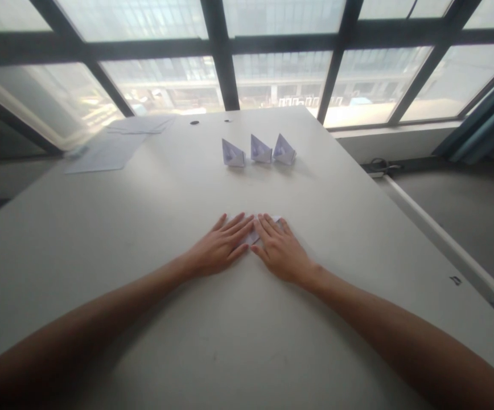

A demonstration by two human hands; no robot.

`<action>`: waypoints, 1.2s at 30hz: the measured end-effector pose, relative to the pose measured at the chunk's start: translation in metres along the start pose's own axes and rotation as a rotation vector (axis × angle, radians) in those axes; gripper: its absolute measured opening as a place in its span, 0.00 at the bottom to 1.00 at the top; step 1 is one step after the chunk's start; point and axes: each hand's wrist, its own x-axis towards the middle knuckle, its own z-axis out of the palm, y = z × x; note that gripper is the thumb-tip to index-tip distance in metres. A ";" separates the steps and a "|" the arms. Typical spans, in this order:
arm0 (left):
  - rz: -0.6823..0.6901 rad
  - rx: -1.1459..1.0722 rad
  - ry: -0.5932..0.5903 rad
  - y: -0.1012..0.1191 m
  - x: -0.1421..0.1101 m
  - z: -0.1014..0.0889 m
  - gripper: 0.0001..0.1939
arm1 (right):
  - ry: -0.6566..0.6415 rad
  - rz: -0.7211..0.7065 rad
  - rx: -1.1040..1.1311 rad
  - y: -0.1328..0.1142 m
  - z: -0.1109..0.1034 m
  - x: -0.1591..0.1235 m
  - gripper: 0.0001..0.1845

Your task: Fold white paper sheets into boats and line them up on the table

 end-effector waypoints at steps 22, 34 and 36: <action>-0.103 0.018 -0.021 -0.006 -0.003 0.003 0.41 | 0.137 0.239 -0.176 0.000 0.002 -0.005 0.29; -0.202 0.038 0.017 -0.010 -0.002 0.009 0.43 | 0.210 0.200 -0.060 0.003 0.001 -0.003 0.20; -0.212 0.055 0.019 -0.009 -0.001 0.009 0.44 | 0.225 0.195 -0.037 0.004 -0.001 -0.002 0.18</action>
